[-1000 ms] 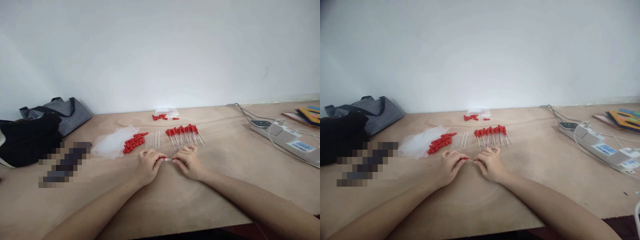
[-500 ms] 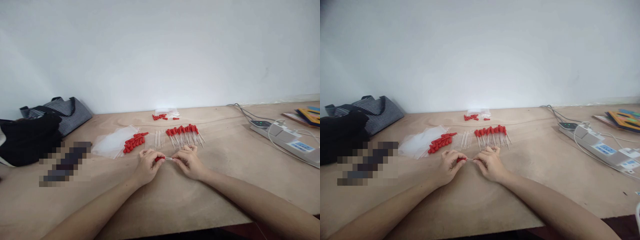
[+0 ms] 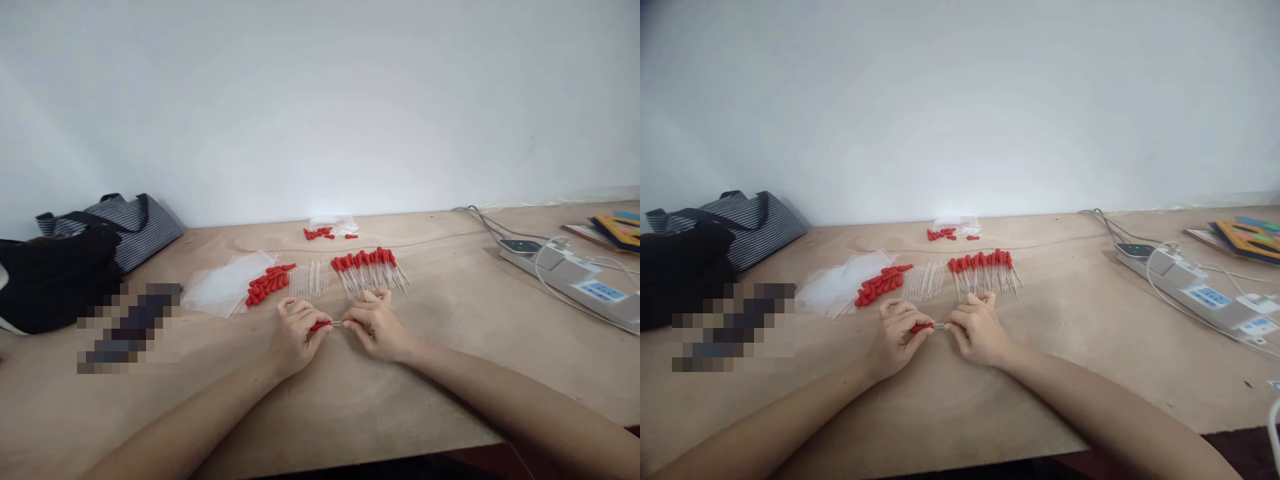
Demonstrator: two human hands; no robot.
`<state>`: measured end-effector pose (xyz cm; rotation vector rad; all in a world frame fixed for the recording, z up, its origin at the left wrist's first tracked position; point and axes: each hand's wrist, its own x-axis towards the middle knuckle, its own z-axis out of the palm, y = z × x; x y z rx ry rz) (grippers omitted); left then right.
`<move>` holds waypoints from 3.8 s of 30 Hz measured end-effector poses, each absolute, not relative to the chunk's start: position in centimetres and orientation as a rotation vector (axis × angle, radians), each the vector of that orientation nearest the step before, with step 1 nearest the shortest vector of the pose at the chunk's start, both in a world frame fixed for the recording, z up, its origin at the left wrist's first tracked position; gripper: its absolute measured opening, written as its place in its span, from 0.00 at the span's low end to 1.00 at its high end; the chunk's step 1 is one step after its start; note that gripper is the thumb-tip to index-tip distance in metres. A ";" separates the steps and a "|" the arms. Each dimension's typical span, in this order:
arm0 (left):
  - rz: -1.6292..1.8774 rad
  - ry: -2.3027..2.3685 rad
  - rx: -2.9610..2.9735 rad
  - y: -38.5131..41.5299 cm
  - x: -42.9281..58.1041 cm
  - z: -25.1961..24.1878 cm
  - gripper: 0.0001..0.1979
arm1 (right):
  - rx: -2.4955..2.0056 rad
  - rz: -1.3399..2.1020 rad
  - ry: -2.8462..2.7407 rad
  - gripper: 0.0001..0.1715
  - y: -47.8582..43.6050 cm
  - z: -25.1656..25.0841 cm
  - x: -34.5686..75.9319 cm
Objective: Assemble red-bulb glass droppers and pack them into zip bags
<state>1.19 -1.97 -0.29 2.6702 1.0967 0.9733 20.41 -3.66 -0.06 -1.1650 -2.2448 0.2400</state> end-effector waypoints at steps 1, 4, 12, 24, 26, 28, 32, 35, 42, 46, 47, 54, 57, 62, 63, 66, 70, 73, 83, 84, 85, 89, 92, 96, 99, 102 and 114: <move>0.983 1.090 2.671 -2.0 1.2 -0.3 0.05 | -1.172 0.266 -2.237 0.12 -3.7 -0.1 20.4; 1.008 1.064 2.672 -2.0 1.2 -0.3 0.05 | -1.192 0.344 -2.237 0.12 -3.6 -0.1 20.2; 0.950 1.038 2.672 -2.1 1.0 -0.4 0.06 | -1.220 0.461 -2.303 0.12 -3.1 -0.1 19.8; 0.919 1.105 2.638 -0.8 0.3 0.2 0.06 | -1.252 0.592 -2.218 0.13 -2.8 0.6 19.9; 0.910 1.123 2.637 -0.7 0.1 0.2 0.07 | -1.225 0.523 -2.255 0.11 -3.0 0.8 20.1; 0.885 1.141 2.637 -0.6 0.0 0.2 0.07 | -1.221 0.409 -2.315 0.11 -3.2 1.1 20.2; 0.830 1.191 2.627 -0.1 -0.3 0.5 0.10 | -1.277 0.261 -2.387 0.12 -3.0 1.5 19.9; 0.905 1.417 2.553 0.9 -1.4 0.9 0.21 | -1.458 0.269 -2.251 0.15 -1.5 1.5 19.4; 0.911 1.995 2.353 3.5 -4.8 1.4 0.12 | -1.894 0.116 -1.960 0.18 4.1 1.2 17.1; 0.856 2.105 2.310 3.8 -5.3 1.2 0.10 | -2.018 0.051 -1.963 0.15 5.6 0.7 16.1; 0.854 2.110 2.310 3.9 -5.3 1.1 0.10 | -2.029 0.051 -1.971 0.15 5.7 0.6 16.0; 0.827 2.113 2.354 5.0 -5.4 1.3 0.09 | -2.002 0.026 -1.977 0.16 5.7 0.3 16.4; 0.703 2.119 2.405 6.5 -5.2 2.0 0.09 | -1.947 0.006 -1.971 0.14 5.5 0.7 16.3; 0.505 2.129 2.457 9.6 -3.4 3.0 0.12 | -2.058 0.087 -2.018 0.13 5.6 1.7 15.1; 0.428 2.127 2.457 10.1 -2.9 3.1 0.12 | -2.082 0.106 -2.018 0.12 5.8 1.8 14.9; 0.223 2.131 2.430 11.5 -2.0 3.3 0.10 | -2.125 0.156 -2.012 0.13 6.4 2.0 14.3; 0.167 2.144 2.390 12.5 -1.7 3.0 0.08 | -2.183 0.244 -1.995 0.13 7.3 2.2 14.0; 0.182 2.149 2.379 12.8 -1.6 2.8 0.08 | -2.212 0.322 -1.985 0.12 7.9 2.4 14.0; 0.541 1.983 2.560 7.7 -0.7 3.4 0.08 | -2.098 0.321 -1.981 0.13 6.8 3.2 15.5; 0.597 1.850 2.620 6.4 -0.7 3.1 0.08 | -2.045 0.302 -1.997 0.15 6.1 3.2 16.1; 0.640 1.734 2.664 5.2 -0.7 2.8 0.07 | -1.978 0.289 -2.025 0.15 5.3 3.0 16.9; 0.702 1.446 2.739 1.2 -1.1 1.1 0.04 | -1.550 0.261 -2.131 0.12 1.4 1.4 20.5; 0.701 1.406 2.705 -0.2 -1.2 0.3 0.04 | -1.419 0.246 -2.184 0.12 -1.1 -0.1 22.9; 0.675 1.382 2.655 -0.5 -1.1 -0.2 0.05 | -1.362 0.224 -2.211 0.12 -2.6 -1.2 24.5; 0.628 1.407 2.593 -0.4 -1.0 -0.3 0.08 | -1.385 0.268 -2.201 0.11 -2.6 -1.4 24.8; 0.572 1.414 2.533 -0.3 -0.9 -0.4 0.10 | -1.428 0.306 -2.182 0.08 -2.2 -1.2 24.5; 0.711 1.447 2.425 -0.8 0.9 -0.4 0.07 | -1.491 0.281 -2.181 0.06 -1.4 -0.9 22.1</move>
